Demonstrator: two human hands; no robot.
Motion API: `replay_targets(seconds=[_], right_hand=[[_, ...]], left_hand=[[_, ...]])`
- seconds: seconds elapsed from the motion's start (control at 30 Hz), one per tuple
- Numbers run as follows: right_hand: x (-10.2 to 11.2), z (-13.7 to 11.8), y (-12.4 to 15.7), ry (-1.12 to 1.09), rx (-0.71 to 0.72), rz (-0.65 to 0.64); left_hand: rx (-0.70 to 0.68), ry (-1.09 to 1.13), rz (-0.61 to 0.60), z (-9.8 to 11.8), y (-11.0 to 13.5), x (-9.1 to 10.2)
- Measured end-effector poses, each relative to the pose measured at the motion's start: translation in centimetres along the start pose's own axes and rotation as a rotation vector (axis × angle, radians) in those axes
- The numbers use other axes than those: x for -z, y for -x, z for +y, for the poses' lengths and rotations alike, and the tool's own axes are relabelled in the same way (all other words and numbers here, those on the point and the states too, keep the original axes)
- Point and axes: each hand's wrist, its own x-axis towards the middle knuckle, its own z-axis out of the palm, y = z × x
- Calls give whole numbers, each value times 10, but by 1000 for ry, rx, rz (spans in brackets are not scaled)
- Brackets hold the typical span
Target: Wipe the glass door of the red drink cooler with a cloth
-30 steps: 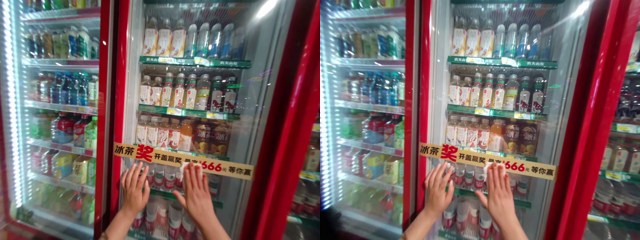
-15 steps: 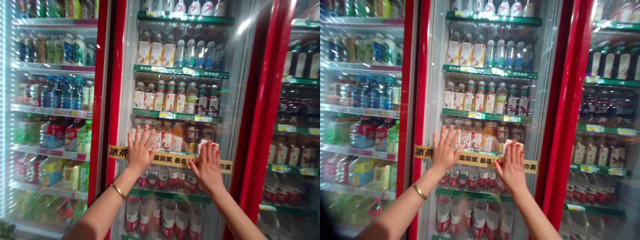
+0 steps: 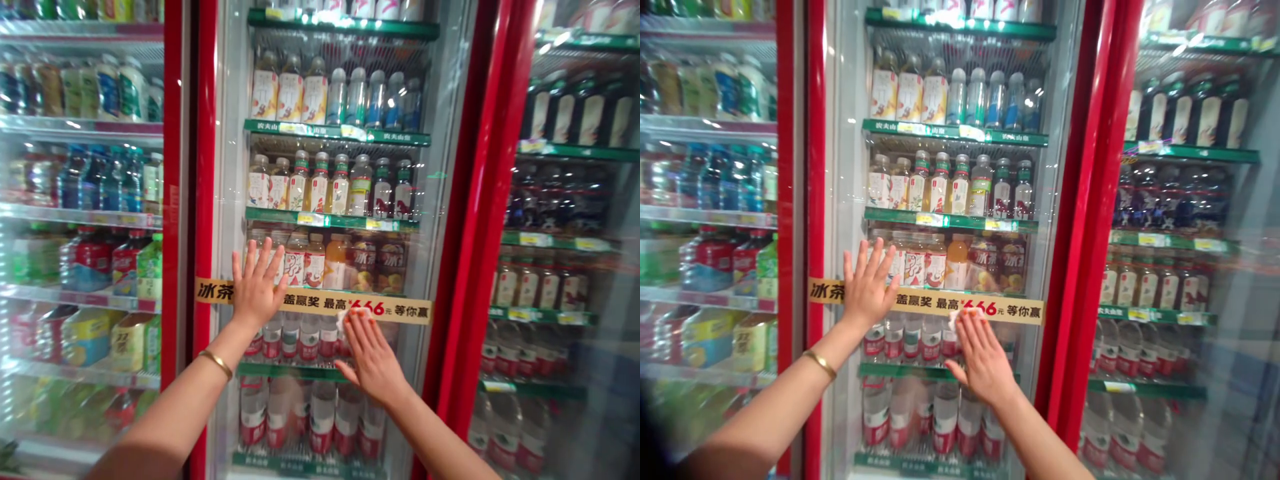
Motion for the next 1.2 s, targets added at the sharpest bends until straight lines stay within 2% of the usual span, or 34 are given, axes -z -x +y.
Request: replay_targets(seconds=[0.03,0.1,0.13,0.2,0.27,0.3,0.4,0.47,0.53,0.57,0.67,0.7,0.73,0.77,0.83,0.9,0.93,0.97,1.0,1.07,1.13,1.17,1.2], right_hand=[[5,21,-1,30,-144,28],[14,60,-23,77,-414,97],[18,74,-40,91,-505,132],[21,81,-72,109,-565,180],[18,61,-87,129,-458,189],[15,45,-84,136,-361,179],[9,1,-42,136,-34,135],[10,-4,-4,134,73,121],[15,16,22,152,52,122],[17,30,26,167,-31,128],[19,64,11,192,-419,156],[17,66,2,188,-513,161],[13,61,-4,180,-548,157],[9,51,-7,170,-511,145],[1,23,3,153,-310,107],[-5,-3,32,137,-102,85],[-8,-10,51,136,-47,85],[-10,-13,69,144,-51,93],[-11,-13,84,159,-117,104],[-16,-10,101,184,-383,120],[-23,-16,97,172,-683,142],[-28,-26,91,151,-769,148],[-35,-40,86,125,-789,146]], left_hand=[[3,0,4,0,0,0],[5,1,12,1,1,-1],[5,2,18,1,1,-1],[3,1,32,1,1,-1],[1,0,43,0,2,-2],[0,-1,48,-1,2,-2],[-5,2,58,-1,2,-2],[-4,10,59,-1,2,-2],[1,20,52,0,3,-2],[4,25,48,0,3,-2],[13,37,47,1,3,-1],[17,40,49,1,4,-1],[20,42,52,1,4,-1],[21,45,55,2,4,-1],[15,49,58,2,4,-1],[7,50,58,2,4,0],[5,49,55,2,4,0],[4,47,53,2,4,1],[5,46,50,2,5,1],[8,48,43,3,5,1],[12,57,41,3,6,0],[18,61,46,3,6,-1],[24,65,51,3,6,-1]])
